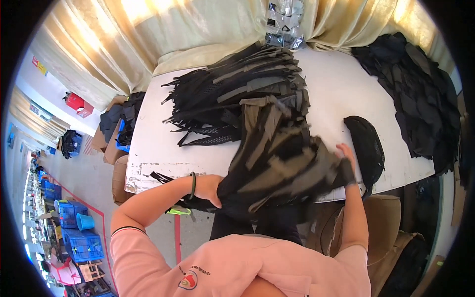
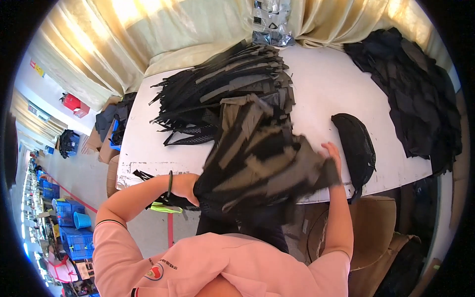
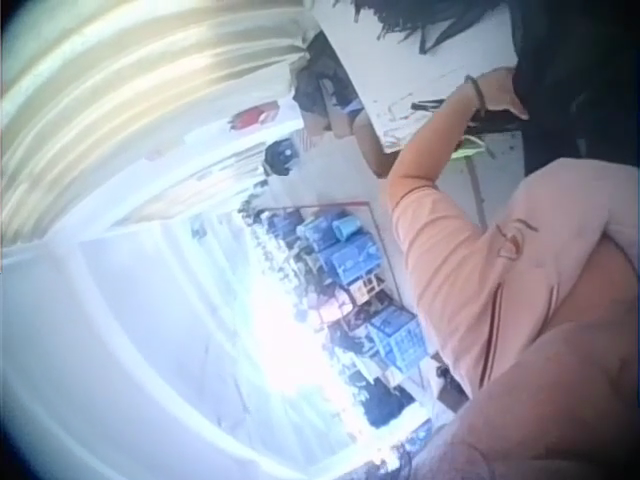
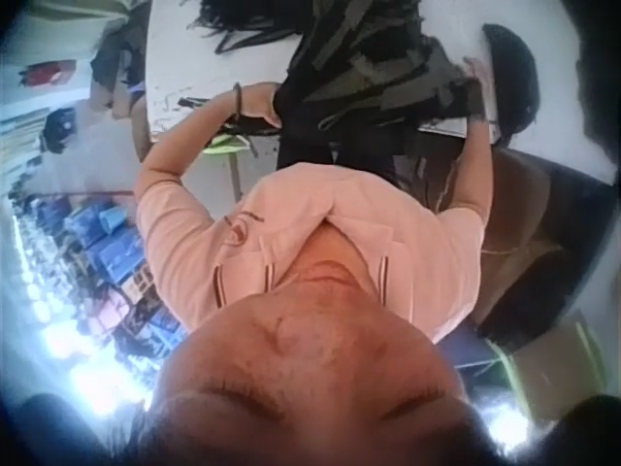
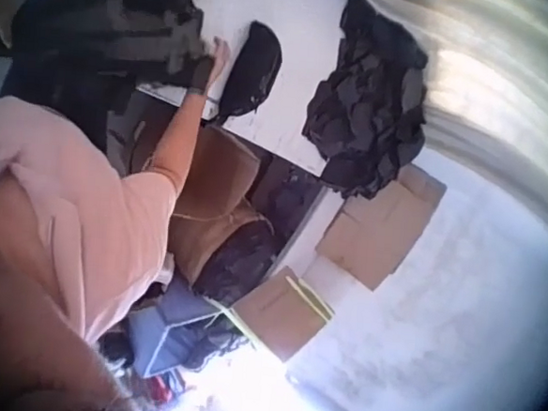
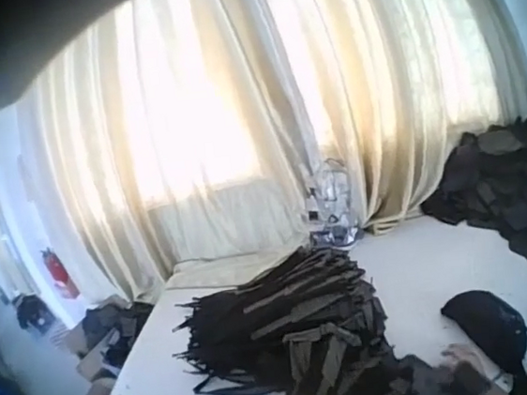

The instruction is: Attaching plastic buckles and adjusters to mesh backpack straps.

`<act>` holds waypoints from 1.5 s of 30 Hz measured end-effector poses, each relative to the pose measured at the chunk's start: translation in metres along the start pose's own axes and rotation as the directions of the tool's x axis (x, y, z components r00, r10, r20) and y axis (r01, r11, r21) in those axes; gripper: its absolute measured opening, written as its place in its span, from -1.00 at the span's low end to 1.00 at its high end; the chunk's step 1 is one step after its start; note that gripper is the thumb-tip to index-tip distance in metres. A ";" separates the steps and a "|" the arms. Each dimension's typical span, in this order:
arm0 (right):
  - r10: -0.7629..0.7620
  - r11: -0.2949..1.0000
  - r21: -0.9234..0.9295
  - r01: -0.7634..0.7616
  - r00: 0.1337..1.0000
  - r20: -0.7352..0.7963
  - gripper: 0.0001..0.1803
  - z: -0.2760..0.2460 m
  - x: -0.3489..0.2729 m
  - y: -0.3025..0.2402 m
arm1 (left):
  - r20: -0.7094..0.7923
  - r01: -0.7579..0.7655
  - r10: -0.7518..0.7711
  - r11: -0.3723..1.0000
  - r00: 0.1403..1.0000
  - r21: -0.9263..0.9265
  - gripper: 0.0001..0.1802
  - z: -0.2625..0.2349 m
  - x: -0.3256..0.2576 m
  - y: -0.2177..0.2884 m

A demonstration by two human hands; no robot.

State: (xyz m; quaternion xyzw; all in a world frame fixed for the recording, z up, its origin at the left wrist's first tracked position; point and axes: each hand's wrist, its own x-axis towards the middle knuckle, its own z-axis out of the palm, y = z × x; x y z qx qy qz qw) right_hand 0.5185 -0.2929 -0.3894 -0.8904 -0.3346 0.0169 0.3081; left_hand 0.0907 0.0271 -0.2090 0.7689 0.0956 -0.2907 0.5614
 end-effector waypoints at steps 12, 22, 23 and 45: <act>-0.288 0.884 0.375 0.279 0.957 -0.032 -0.72 -0.085 -0.038 -0.189 | -0.328 0.293 -0.105 0.746 0.939 0.598 -0.39 0.039 -0.014 -0.029; -0.649 0.481 0.227 0.847 0.170 0.742 -0.41 0.003 -0.092 -0.355 | -0.399 0.348 -0.032 0.558 0.916 0.754 -0.56 0.120 -0.040 -0.050; -0.654 0.475 0.227 0.851 0.168 0.738 -0.39 0.009 -0.102 -0.343 | -0.409 0.346 -0.023 0.581 0.912 0.737 -0.55 0.131 -0.044 -0.059; -0.680 0.726 0.041 0.687 0.706 0.197 -0.51 -0.124 -0.175 -0.288 | -0.547 0.256 0.460 0.553 0.699 0.793 -0.57 0.116 -0.046 0.034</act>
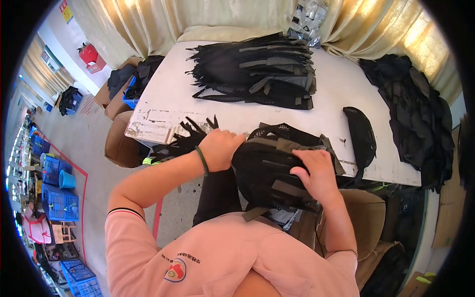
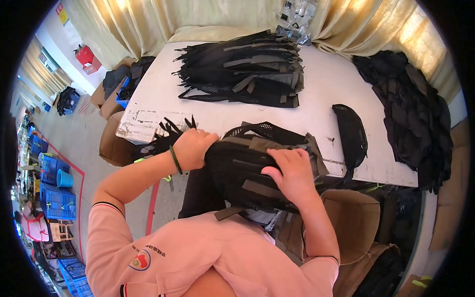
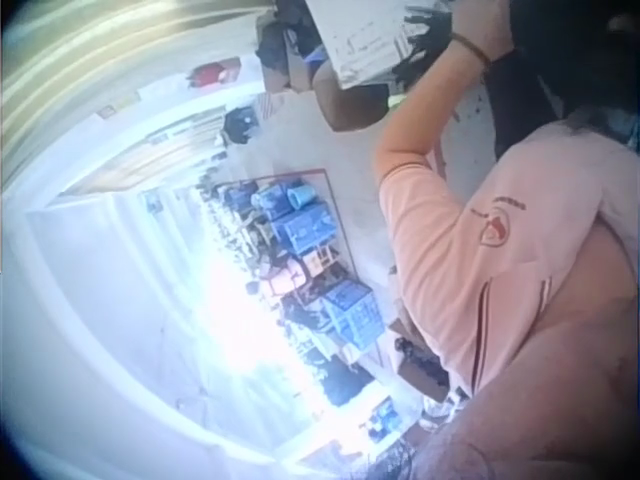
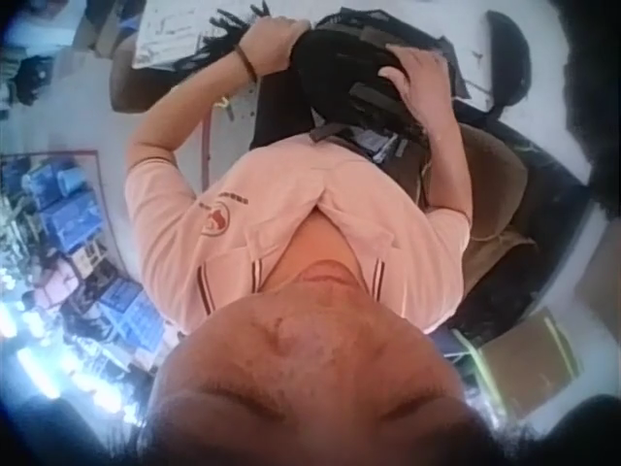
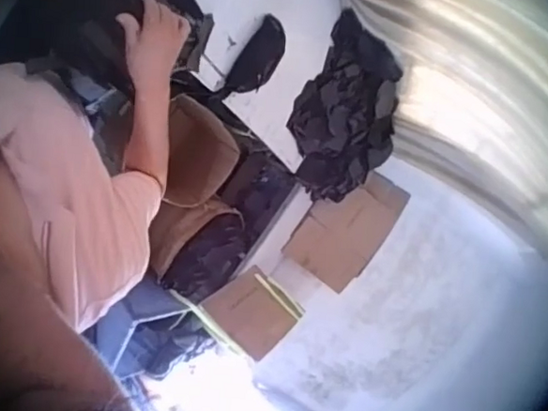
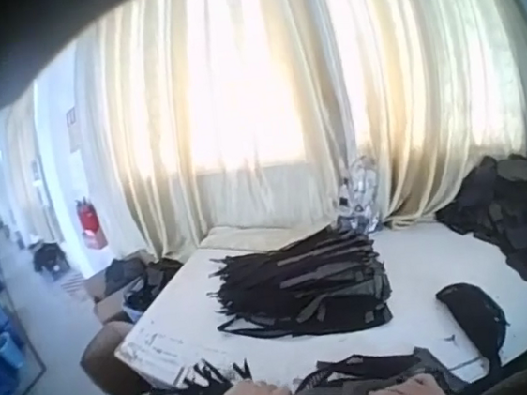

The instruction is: Attaching plastic buckles and adjusters to mesh backpack straps.

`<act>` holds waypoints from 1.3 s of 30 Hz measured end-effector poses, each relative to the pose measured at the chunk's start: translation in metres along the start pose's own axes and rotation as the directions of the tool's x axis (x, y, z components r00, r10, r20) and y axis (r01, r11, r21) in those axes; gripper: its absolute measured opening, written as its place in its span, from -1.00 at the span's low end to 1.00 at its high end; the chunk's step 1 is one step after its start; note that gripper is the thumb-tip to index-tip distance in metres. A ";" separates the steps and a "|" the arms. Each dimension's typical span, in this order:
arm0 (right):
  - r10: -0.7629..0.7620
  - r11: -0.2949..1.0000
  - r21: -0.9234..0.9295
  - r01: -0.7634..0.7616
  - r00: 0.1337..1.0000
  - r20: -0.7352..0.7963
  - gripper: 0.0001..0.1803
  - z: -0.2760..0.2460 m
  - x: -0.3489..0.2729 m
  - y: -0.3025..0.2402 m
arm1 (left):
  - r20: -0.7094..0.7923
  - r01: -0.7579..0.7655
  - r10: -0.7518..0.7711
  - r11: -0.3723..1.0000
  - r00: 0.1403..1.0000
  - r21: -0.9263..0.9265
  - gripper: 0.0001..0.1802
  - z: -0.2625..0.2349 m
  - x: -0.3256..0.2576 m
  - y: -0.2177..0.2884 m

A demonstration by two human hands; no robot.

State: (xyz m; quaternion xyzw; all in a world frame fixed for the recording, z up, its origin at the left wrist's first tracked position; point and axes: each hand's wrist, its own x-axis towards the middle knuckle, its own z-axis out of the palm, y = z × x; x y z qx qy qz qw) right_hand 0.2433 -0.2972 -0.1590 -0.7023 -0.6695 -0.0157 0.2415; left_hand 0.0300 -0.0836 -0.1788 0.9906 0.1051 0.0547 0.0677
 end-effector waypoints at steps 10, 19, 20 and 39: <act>0.177 0.982 0.135 -0.136 0.912 -0.370 -0.38 -0.102 0.080 0.038 | -0.358 -0.140 0.127 0.990 0.925 -0.011 -0.65 -0.104 0.165 0.013; -0.052 0.976 -0.218 -0.018 0.950 -0.307 -0.45 -0.111 0.135 0.055 | -0.523 -0.054 0.097 0.994 0.847 0.097 -0.61 -0.090 0.177 -0.049; -0.059 0.973 -0.230 0.005 0.971 -0.231 -0.42 -0.088 0.136 0.051 | -0.508 -0.062 0.145 0.982 0.849 0.176 -0.61 -0.065 0.164 -0.066; 0.435 0.849 0.443 -0.289 0.857 -0.275 -0.71 0.109 0.079 0.098 | -0.035 0.243 -0.247 0.966 0.968 -0.087 0.09 0.015 0.029 -0.160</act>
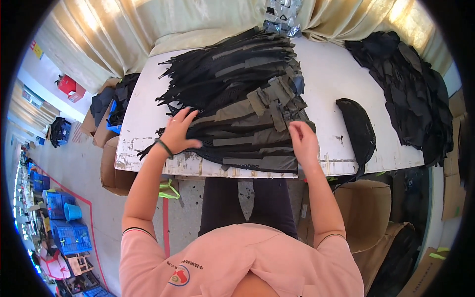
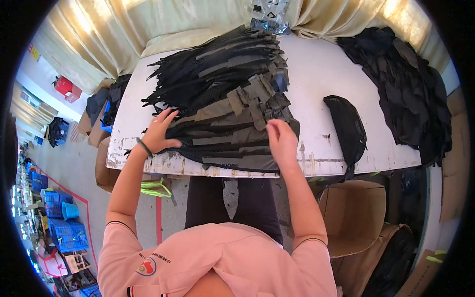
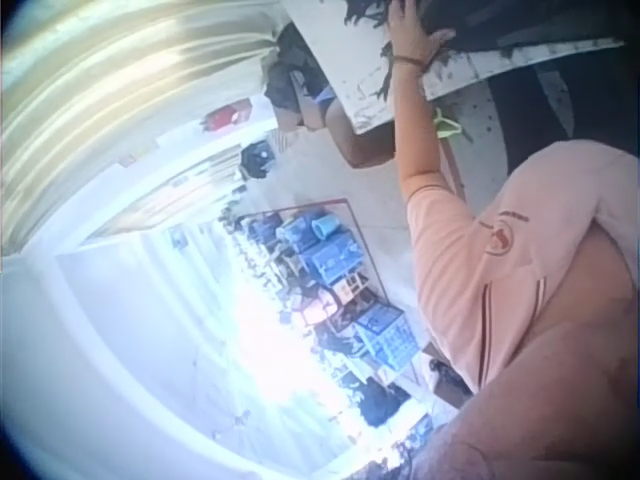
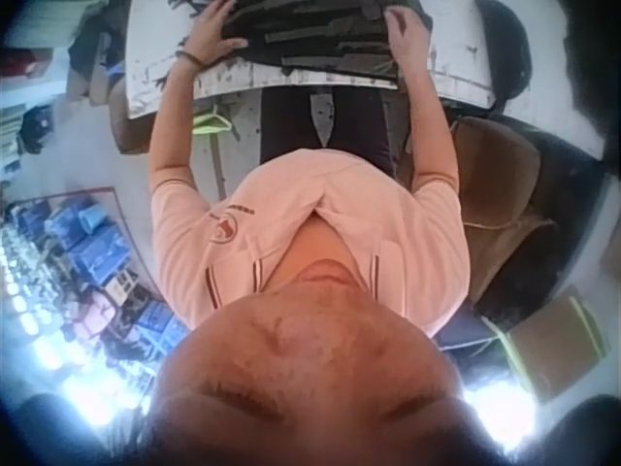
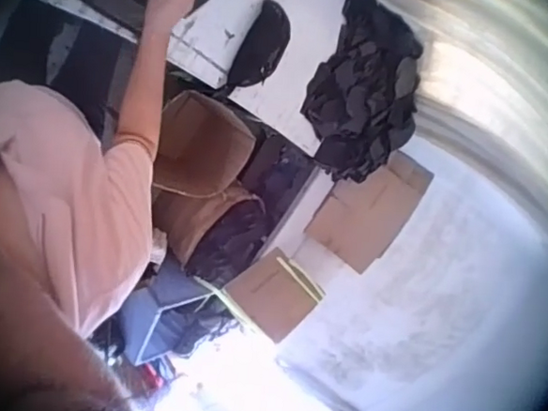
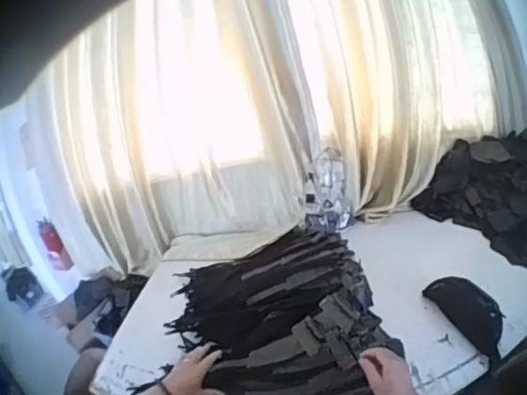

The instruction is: Attaching plastic buckles and adjusters to mesh backpack straps.

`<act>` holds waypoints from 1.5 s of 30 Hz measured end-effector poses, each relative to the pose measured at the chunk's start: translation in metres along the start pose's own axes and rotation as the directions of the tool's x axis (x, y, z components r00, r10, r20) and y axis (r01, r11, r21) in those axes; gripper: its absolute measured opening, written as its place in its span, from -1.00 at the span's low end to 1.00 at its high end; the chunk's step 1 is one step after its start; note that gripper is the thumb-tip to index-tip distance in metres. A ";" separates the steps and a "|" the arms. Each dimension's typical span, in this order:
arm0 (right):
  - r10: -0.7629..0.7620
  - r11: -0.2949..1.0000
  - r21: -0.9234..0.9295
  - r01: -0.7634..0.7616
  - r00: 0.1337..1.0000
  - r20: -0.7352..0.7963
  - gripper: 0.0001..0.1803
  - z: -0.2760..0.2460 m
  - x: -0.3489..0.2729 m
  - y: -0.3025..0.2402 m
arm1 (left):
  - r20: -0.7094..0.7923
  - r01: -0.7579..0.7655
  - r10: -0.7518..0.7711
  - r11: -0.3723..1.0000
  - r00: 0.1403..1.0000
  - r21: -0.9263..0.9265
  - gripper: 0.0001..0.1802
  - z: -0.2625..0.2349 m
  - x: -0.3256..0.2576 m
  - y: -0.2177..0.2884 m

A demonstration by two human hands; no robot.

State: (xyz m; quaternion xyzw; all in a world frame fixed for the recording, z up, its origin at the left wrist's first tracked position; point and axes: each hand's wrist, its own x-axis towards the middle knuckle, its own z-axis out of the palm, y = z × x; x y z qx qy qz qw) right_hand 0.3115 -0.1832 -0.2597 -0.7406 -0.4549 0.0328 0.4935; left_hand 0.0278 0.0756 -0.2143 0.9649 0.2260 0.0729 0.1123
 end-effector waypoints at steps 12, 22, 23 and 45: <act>-0.003 0.767 0.637 -0.078 0.992 0.125 -0.65 0.047 0.024 -0.029 | -0.449 -0.282 0.075 0.864 0.890 -0.416 -0.52 0.058 0.072 0.094; -0.341 0.902 -0.329 0.280 0.929 -0.144 -0.53 -0.013 -0.062 -0.079 | -0.060 -0.166 0.203 0.557 0.977 -0.814 -0.82 0.050 0.035 0.176; -0.332 0.905 -0.329 0.271 0.932 -0.146 -0.53 -0.012 -0.064 -0.074 | -0.052 -0.161 0.207 0.556 0.977 -0.815 -0.82 0.054 0.030 0.179; -0.018 0.977 -0.211 0.019 1.000 0.008 -0.76 -0.009 -0.086 -0.009 | -0.188 -0.429 0.395 0.708 0.899 -0.561 -0.79 0.100 -0.067 0.213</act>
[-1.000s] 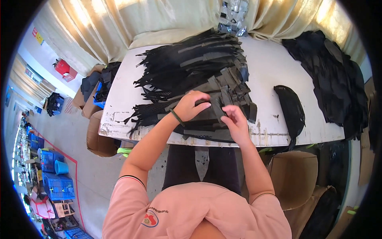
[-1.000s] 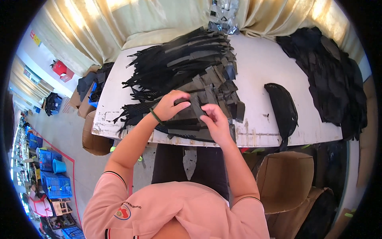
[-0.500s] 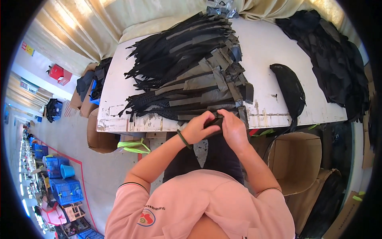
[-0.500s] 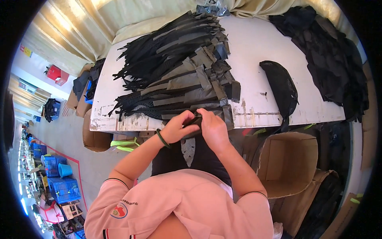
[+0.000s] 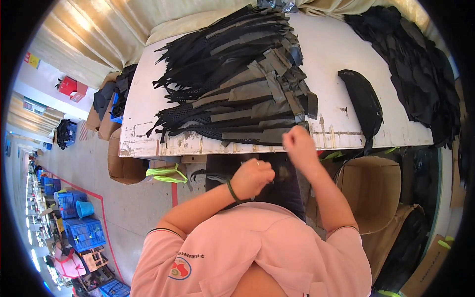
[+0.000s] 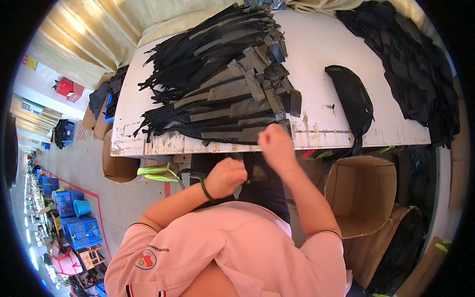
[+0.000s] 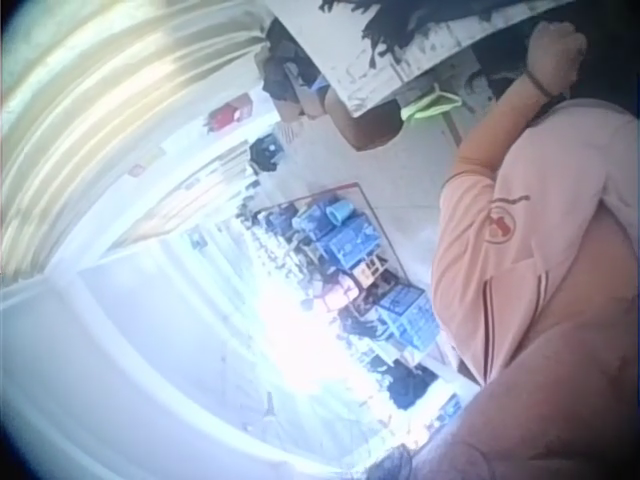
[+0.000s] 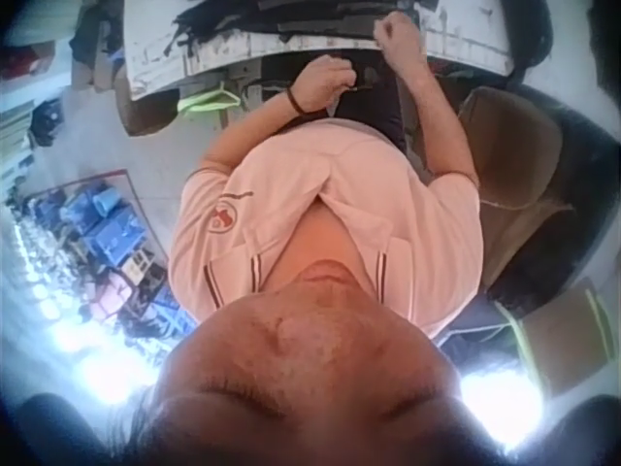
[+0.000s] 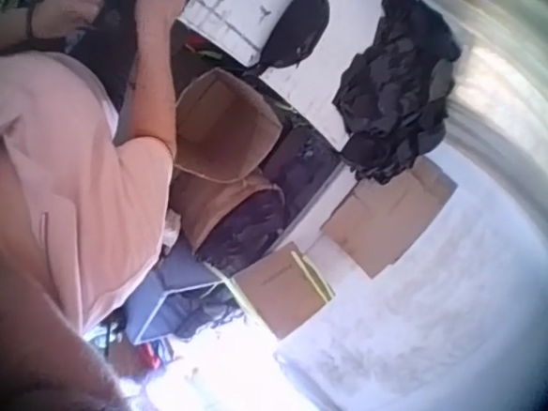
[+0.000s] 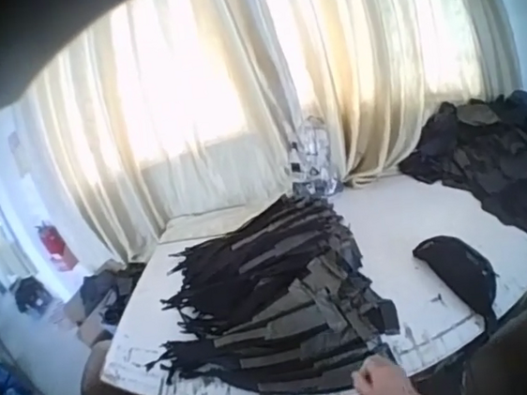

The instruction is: Attaching plastic buckles and adjusters to mesh backpack straps.

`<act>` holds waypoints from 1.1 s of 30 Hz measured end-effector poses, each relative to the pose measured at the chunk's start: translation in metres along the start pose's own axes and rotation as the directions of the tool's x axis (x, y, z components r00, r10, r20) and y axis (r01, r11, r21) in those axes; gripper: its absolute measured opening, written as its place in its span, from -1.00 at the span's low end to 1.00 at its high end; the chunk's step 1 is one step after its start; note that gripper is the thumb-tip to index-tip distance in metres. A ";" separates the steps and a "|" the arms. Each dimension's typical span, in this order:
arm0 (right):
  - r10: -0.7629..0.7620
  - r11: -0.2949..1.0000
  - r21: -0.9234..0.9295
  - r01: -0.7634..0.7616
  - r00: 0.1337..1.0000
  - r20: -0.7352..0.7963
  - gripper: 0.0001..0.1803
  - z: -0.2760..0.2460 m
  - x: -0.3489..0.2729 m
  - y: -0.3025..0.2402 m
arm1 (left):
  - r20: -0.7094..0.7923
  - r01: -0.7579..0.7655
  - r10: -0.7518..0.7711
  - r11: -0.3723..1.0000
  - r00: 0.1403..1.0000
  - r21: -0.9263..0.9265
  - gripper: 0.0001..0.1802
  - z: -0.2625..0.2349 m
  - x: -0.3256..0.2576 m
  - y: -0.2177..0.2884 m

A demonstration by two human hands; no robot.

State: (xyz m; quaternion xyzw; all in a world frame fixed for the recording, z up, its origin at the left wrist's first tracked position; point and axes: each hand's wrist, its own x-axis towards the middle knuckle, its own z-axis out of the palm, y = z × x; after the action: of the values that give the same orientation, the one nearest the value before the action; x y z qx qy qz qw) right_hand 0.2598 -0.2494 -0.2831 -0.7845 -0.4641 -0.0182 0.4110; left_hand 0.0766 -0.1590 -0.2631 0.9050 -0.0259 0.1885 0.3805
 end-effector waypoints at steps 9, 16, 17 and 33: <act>0.073 0.886 0.381 -0.265 0.891 0.449 -0.81 -0.017 -0.011 -0.025 | 0.036 0.462 -0.477 0.825 0.878 -0.327 -0.74 -0.008 -0.024 -0.019; 0.088 0.667 0.523 -0.531 0.752 0.653 -0.84 -0.003 -0.028 -0.040 | 0.136 0.523 -0.514 0.761 0.847 -0.384 -0.80 -0.011 -0.017 -0.011; 0.106 0.589 0.535 -0.606 0.714 0.692 -0.83 -0.003 -0.028 -0.040 | 0.136 0.530 -0.533 0.715 0.835 -0.455 -0.86 -0.007 -0.021 -0.017; 0.035 -0.190 0.563 -0.804 0.568 0.822 -0.79 -0.007 -0.043 -0.046 | 0.079 0.387 -0.524 0.512 0.848 -0.766 -0.82 -0.025 -0.023 -0.029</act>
State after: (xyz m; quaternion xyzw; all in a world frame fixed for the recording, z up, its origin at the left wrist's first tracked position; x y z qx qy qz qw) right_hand 0.2040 -0.2742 -0.2669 -0.3442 -0.1044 0.6781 0.6410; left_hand 0.0524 -0.1231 -0.2746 0.6160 0.1680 0.1261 0.7593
